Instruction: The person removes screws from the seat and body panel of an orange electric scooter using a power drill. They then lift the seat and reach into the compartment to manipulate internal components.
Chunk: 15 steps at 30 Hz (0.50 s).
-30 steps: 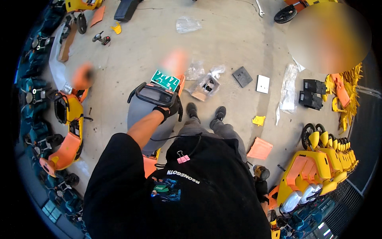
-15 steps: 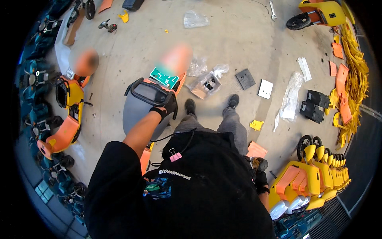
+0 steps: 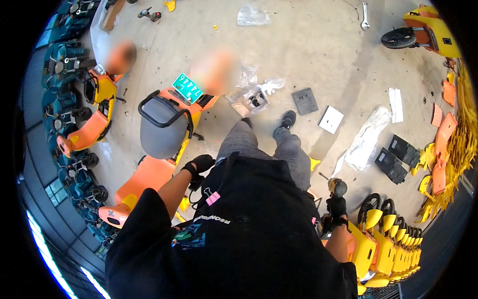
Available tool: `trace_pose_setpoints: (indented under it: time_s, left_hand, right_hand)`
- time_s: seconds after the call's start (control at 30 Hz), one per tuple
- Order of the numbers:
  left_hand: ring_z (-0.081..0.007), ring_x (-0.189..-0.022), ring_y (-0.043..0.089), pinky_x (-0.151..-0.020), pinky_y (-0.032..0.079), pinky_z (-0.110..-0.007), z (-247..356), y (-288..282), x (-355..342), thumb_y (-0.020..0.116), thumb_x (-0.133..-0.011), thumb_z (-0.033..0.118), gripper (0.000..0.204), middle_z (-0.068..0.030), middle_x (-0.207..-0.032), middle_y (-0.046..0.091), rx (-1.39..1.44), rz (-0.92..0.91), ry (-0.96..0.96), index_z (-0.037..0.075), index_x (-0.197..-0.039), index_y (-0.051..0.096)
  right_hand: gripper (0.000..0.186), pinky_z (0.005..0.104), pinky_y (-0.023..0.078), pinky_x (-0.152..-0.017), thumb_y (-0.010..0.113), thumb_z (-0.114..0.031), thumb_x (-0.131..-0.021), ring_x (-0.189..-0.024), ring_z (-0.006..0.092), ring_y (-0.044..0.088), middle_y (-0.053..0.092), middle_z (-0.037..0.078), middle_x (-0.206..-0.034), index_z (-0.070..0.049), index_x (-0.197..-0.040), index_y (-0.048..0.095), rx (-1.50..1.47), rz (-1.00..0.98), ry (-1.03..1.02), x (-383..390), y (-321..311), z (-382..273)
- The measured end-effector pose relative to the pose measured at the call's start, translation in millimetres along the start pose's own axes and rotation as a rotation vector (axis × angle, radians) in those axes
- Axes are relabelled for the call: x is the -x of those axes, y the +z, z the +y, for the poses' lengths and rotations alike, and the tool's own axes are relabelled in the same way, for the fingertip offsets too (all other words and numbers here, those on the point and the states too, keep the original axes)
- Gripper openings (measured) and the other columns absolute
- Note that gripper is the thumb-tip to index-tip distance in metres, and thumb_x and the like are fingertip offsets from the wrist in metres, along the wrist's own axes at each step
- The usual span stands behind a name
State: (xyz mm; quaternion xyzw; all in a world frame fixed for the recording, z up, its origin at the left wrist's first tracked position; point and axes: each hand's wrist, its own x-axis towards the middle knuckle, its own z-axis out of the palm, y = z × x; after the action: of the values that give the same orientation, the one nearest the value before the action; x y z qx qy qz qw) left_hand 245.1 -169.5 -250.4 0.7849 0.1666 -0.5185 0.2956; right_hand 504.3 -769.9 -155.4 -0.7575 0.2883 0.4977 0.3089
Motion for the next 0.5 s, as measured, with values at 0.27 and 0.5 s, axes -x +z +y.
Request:
trace_pose_setpoints:
  time_s: [0.27,0.5]
  left_hand:
    - [-0.0408,-0.098,0.06,-0.087,0.047,-0.048,43,-37,-35,0.044,-0.089,0.037,0.043,-0.0259,-0.098,0.064,0.015,0.163,-0.121,0.001,-0.093,0.066]
    - [-0.0355,-0.086,0.062,-0.07,0.051,-0.047,51,-40,-144,0.047,-0.088,0.022,0.019,-0.0196,-0.084,0.061,0.042,0.344,-0.082,0.008,-0.085,0.06]
  right_hand:
    - [0.023,0.0393,0.047,-0.051,0.07,-0.018,-0.066,-0.053,0.0259,0.061,0.061,0.012,-0.058,-0.001,-0.079,0.063,0.617,0.24,-0.425,-74,-48,-58]
    - [0.022,0.0384,0.047,-0.054,0.072,-0.019,-0.067,-0.059,0.0264,0.065,0.063,0.014,-0.062,0.0,-0.073,0.064,0.552,0.099,-0.352,-63,-27,-109]
